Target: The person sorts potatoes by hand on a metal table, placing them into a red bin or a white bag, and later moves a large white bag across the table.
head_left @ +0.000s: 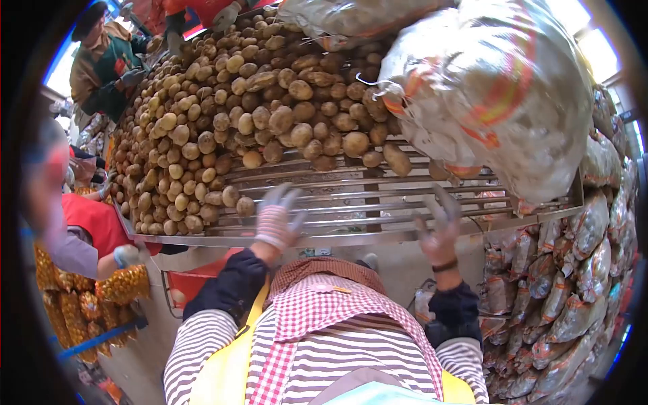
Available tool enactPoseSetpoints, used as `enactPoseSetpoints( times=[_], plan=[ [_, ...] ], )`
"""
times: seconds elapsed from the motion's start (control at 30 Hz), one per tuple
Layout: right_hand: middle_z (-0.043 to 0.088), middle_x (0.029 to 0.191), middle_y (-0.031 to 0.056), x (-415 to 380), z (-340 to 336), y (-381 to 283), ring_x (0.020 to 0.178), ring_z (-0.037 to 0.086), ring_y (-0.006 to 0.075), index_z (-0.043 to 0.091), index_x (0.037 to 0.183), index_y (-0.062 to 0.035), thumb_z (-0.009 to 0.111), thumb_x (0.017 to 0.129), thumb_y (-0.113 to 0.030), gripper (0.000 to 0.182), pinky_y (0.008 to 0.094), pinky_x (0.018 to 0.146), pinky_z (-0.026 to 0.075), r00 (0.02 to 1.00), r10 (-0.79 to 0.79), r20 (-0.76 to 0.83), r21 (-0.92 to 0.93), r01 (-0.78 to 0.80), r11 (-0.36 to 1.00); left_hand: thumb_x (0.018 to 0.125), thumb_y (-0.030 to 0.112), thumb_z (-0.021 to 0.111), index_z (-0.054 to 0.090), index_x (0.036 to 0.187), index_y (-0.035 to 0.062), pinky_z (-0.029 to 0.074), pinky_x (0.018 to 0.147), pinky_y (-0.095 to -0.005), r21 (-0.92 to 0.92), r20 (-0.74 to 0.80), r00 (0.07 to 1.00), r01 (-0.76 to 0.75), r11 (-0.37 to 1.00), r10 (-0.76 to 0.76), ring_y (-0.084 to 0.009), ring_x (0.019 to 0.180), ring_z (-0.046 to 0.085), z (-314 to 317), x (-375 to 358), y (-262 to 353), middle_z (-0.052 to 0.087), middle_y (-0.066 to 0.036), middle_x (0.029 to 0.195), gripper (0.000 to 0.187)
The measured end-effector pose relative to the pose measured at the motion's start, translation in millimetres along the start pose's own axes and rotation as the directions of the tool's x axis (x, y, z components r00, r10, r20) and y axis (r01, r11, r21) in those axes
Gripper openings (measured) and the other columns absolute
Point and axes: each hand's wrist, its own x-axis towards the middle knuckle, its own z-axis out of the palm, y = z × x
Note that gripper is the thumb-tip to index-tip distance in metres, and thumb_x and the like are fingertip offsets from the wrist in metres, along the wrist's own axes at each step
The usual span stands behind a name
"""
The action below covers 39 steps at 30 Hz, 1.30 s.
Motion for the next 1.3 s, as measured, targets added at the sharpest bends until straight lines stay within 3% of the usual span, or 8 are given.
enactPoseSetpoints(
  times=[0.23, 0.37, 0.7, 0.77, 0.83, 0.93, 1.23, 1.3],
  plan=[
    [0.063, 0.135, 0.0132, 136.2, 184.2, -13.0, 0.122, 0.059, 0.0338, 0.069, 0.126, -0.0133, 0.073, 0.088, -0.012, 0.038, 0.0468, 0.103, 0.047, 0.959, -0.225, 0.171, 0.292, 0.169, 0.941, 0.082, 0.028, 0.079, 0.062, 0.138, 0.0132, 0.036, 0.116, -0.0517, 0.026, -0.177, 0.947, 0.276, 0.961, -0.267, -0.0410, 0.135, 0.048, -11.0, -17.7, -59.0, 0.055, -0.016, 0.145, 0.061],
    [0.064, 0.117, 0.0086, 157.7, 262.8, -25.1, 0.110, 0.060, 0.0309, 0.063, 0.126, -0.0233, 0.061, 0.091, -0.021, 0.035, 0.0489, 0.092, 0.047, 0.886, -0.136, 0.443, -0.079, 0.189, 0.979, 0.086, 0.028, 0.076, 0.061, 0.139, 0.0134, 0.036, 0.116, -0.0503, 0.012, -0.254, 0.960, 0.128, 0.992, -0.121, -0.0406, 0.138, 0.047, -42.5, 76.5, -45.4, 0.055, -0.015, 0.147, 0.057],
    [0.059, 0.132, 0.0099, 113.2, 234.5, -46.7, 0.111, 0.058, 0.0343, 0.069, 0.111, -0.0201, 0.062, 0.087, -0.016, 0.025, 0.0479, 0.090, 0.050, 0.707, -0.330, 0.625, 0.119, 0.332, 0.936, 0.086, 0.050, 0.076, 0.063, 0.142, 0.0285, 0.020, 0.121, -0.0548, 0.126, -0.068, 0.981, 0.187, 0.974, -0.179, -0.0329, 0.122, 0.060, -22.5, 155.5, -55.0, 0.068, -0.008, 0.126, 0.061],
    [0.061, 0.126, 0.0077, 109.5, 222.0, -35.4, 0.106, 0.059, 0.0344, 0.070, 0.112, -0.0195, 0.063, 0.085, -0.013, 0.029, 0.0483, 0.089, 0.050, 0.745, -0.397, 0.537, 0.204, 0.342, 0.917, 0.083, 0.049, 0.079, 0.063, 0.142, 0.0219, 0.029, 0.116, -0.0538, 0.139, -0.202, 0.977, 0.092, 0.986, -0.063, -0.0314, 0.114, 0.064, -9.6, 105.9, -42.5, 0.069, -0.010, 0.120, 0.066],
    [0.062, 0.124, 0.0074, 106.9, 215.8, -23.6, 0.105, 0.059, 0.0345, 0.071, 0.111, -0.0190, 0.064, 0.084, -0.013, 0.028, 0.0481, 0.089, 0.050, 0.747, -0.416, 0.518, 0.248, 0.334, 0.909, 0.087, 0.043, 0.077, 0.065, 0.138, 0.0168, 0.042, 0.105, -0.0492, -0.393, -0.098, 0.928, 0.296, 0.870, -0.360, -0.0373, 0.114, 0.060, 9.1, 61.1, -52.0, 0.066, -0.013, 0.123, 0.059],
    [0.066, 0.116, 0.0081, 113.8, 208.2, -22.3, 0.103, 0.059, 0.0353, 0.071, 0.109, -0.0168, 0.068, 0.080, -0.007, 0.032, 0.0477, 0.089, 0.051, 0.760, -0.425, 0.491, 0.336, 0.285, 0.898, 0.089, 0.033, 0.074, 0.066, 0.130, 0.0071, 0.047, 0.101, -0.0489, 0.062, -0.084, 0.972, 0.224, 0.973, -0.219, -0.0423, 0.114, 0.060, -0.7, 10.8, -50.2, 0.067, -0.019, 0.126, 0.049],
    [0.068, 0.114, 0.0127, 209.3, 284.7, -81.6, 0.104, 0.065, 0.0385, 0.069, 0.117, -0.0160, 0.070, 0.085, -0.007, 0.034, 0.0458, 0.086, 0.057, 0.902, -0.290, 0.320, 0.441, 0.129, 0.888, 0.092, 0.020, 0.070, 0.073, 0.104, 0.0056, 0.055, 0.087, -0.0440, -0.251, 0.060, 0.967, 0.254, 0.934, -0.246, -0.0382, 0.096, 0.069, -50.8, 20.8, -84.8, 0.072, -0.018, 0.100, 0.019],
    [0.064, 0.122, 0.0162, 215.8, 308.4, -104.4, 0.112, 0.065, 0.0372, 0.065, 0.126, -0.0110, 0.076, 0.084, -0.017, 0.043, 0.0457, 0.090, 0.057, 0.746, -0.067, 0.662, 0.009, 0.082, 0.997, 0.091, 0.019, 0.070, 0.072, 0.106, 0.0064, 0.054, 0.091, -0.0455, -0.189, -0.036, 0.971, 0.226, 0.956, -0.237, -0.0383, 0.102, 0.067, -64.0, 42.6, -105.4, 0.072, -0.016, 0.107, 0.019]
  ],
)
